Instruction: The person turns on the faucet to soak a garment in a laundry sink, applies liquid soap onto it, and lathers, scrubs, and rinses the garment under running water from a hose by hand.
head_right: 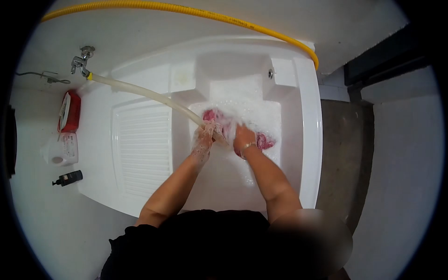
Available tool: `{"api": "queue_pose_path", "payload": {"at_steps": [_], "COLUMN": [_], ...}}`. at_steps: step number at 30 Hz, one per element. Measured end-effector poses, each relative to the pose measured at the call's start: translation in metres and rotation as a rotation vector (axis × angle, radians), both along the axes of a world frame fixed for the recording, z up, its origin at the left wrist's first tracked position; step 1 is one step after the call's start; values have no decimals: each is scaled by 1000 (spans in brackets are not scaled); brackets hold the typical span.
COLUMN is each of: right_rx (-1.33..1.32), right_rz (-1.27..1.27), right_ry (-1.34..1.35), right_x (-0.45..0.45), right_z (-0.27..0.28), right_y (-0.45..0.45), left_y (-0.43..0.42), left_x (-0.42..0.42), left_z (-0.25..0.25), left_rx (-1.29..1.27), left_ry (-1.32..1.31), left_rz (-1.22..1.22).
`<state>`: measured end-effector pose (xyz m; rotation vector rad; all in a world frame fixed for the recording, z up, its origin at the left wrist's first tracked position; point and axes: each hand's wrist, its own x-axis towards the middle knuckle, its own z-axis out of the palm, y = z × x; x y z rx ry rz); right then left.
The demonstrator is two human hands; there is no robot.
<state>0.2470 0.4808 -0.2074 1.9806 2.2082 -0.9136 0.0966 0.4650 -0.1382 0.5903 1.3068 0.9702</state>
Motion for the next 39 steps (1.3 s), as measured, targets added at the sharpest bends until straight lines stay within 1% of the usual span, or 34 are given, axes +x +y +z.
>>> {"api": "queue_pose_path", "payload": {"at_steps": [1, 2, 4, 5, 7, 8, 9, 10, 11, 12, 13, 14, 15, 16, 17, 19, 20, 21, 22, 23, 25, 26, 27, 29, 30, 31, 32, 33, 35, 36, 38, 39], "right_rx": [-152, -147, -101, -102, 10, 86, 84, -40, -168, -215, -214, -145, -76, -157, -155, -135, -127, -124, -119, -121, 131, 180, 180, 233, 234, 191, 151, 165, -10, 3, -65, -64], "right_rz": [-156, -166, -370, -366, -181, -86, -83, -25, 31, 190, 188, 241, 297, 103, 104, -52, -58, -289, -517, -516, -388, -70, -65, 465, 466, 489, 511, 515, 171, 172, -346, -344], "right_ry": [89, 93, 329, 328, 309, 2, 4, 8, 13, -30, -31, 4, 42, 156, 159, 209, 210, 287, 361, 356, 243, 173, 172, -73, -73, -18, 35, 35, -6, -5, 349, 343], "right_x": [0, 0, 2, 8, 27, 21, 13, 6, 1, -5, -9, -14, -18, -26, -29, -32, -32, -32, -31, -27, -10, 2, 1, -3, -3, -5, -6, -8, -18, -18, -16, -9], "right_z": [2, -1, -17, -32, -59, -16, 18, 46, 58, 27, 10, 1, -7, 19, 24, 30, 20, 3, 0, -3, 2, 26, 39, 51, 40, 22, 19, 15, 27, 23, 20, 18], "right_y": [11, 11, 7, 5, -1, -3, -8, -11, -18, -29, -38, -42, -43, -33, -22, 3, 10, 12, 14, 9, -7, -13, -25, -53, -59, -65, -66, -54, -30, -20, -6, -4], "left_y": [-3, -3, -7, -8, -5, -3, -2, 0, 0, 0, 1, 2, 3, 1, 0, 1, 0, -4, -7, -9, -13, -14, -16, -18, -19, -21, -24, -22, -31, -31, -29, -30], "left_x": [1, 1, 0, -4, -10, -11, -12, -12, -11, -8, -5, -5, -5, -7, -6, -5, -6, -8, -10, -12, -16, -17, -18, -19, -19, -19, -19, -20, -21, -22, -24, -24], "left_z": [11, 14, 17, 19, 21, 19, 15, 13, 23, 35, 43, 43, 43, 43, 49, 65, 70, 75, 76, 76, 74, 72, 68, 63, 60, 59, 60, 62, 63, 63, 69, 71], "left_rx": [37, 42, 93, 92, 48, 49, 64, 82, 80, 84, 90, 96, 112, 123, 125, 93, 99, 124, 148, 146, 162, 162, 175, 186, 173, 158, 160, 160, 147, 145, 147, 158], "left_ry": [12, 15, 0, 0, -10, -11, -8, -5, -3, -40, -77, -77, -87, -97, -93, -20, -19, -50, -82, -87, -71, -73, -82, -90, -104, -117, -114, -81, -45, -37, -29, -37], "left_rz": [-29, -40, 33, 37, -22, -20, -34, -47, -44, -65, -87, -87, -143, -197, -197, -235, -242, -233, -220, -217, -257, -251, -257, -263, -255, -249, -250, -255, -255, -247, -243, -217]}}
